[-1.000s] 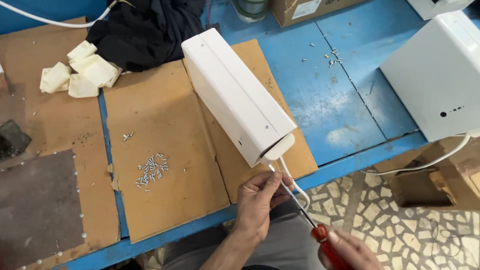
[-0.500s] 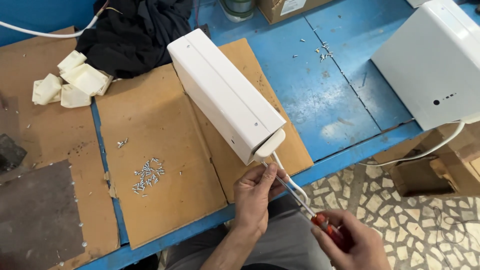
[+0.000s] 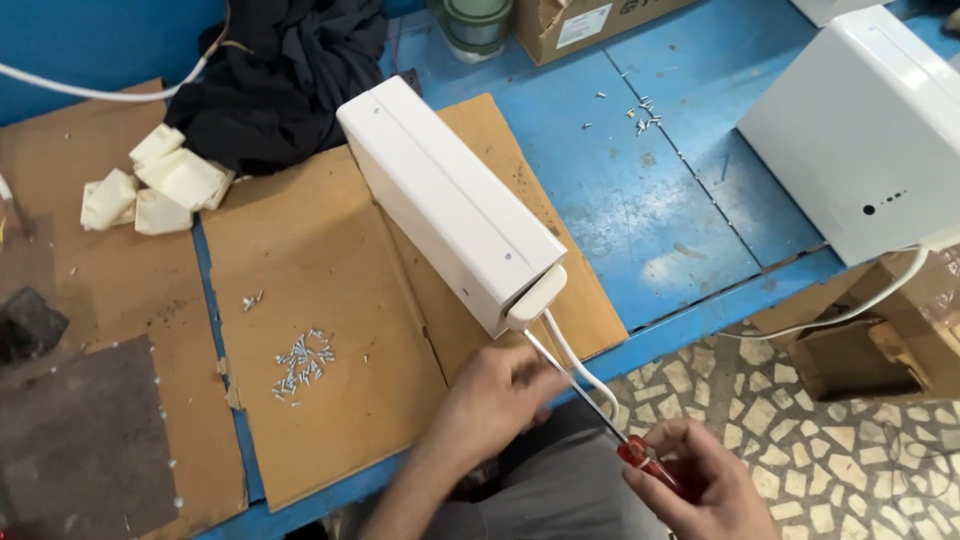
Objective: The person picks up a small white plastic cover piece, aligns it against the bottom of a white enclosure box, and drives screws into it using a red-handled screwdriver while holding the box steady. After finishing the unit, the person stacks it with other completed enclosures on the workbench.
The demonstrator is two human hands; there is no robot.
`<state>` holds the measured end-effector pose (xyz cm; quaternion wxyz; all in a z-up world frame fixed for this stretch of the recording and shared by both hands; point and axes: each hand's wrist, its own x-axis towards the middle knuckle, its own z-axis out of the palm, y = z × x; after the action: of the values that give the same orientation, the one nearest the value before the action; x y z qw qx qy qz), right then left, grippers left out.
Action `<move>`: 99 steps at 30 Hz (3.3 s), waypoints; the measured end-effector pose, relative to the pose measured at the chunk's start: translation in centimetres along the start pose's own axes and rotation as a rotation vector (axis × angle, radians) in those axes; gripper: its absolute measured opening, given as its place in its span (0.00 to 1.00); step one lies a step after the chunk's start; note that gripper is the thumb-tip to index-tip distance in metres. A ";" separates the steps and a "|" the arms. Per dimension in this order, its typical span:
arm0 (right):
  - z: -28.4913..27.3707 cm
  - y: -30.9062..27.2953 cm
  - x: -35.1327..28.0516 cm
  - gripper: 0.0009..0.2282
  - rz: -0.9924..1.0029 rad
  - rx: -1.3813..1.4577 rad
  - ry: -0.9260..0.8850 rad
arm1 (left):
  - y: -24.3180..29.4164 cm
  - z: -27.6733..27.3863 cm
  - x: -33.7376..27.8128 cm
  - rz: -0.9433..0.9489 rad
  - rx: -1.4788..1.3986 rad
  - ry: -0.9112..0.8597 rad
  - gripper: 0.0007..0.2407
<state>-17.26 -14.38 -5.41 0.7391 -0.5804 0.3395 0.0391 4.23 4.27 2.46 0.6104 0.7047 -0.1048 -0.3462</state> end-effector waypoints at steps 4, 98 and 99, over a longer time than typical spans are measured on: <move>2.5 -1.9 -1.2 0.10 -0.701 -0.734 0.268 | 7.7 -4.1 -1.7 0.372 0.594 -0.082 0.12; -5.3 4.9 2.0 0.15 -0.160 -0.141 0.251 | 2.6 -13.2 18.7 0.752 0.086 0.876 0.20; -5.8 5.8 2.6 0.15 -0.165 -0.137 0.253 | 2.4 -13.2 18.5 0.759 0.087 0.873 0.20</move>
<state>-20.52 -18.57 -12.22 0.6499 -0.6556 0.3775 -0.0723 26.67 3.57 -1.75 0.6489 0.7198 -0.1026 0.2243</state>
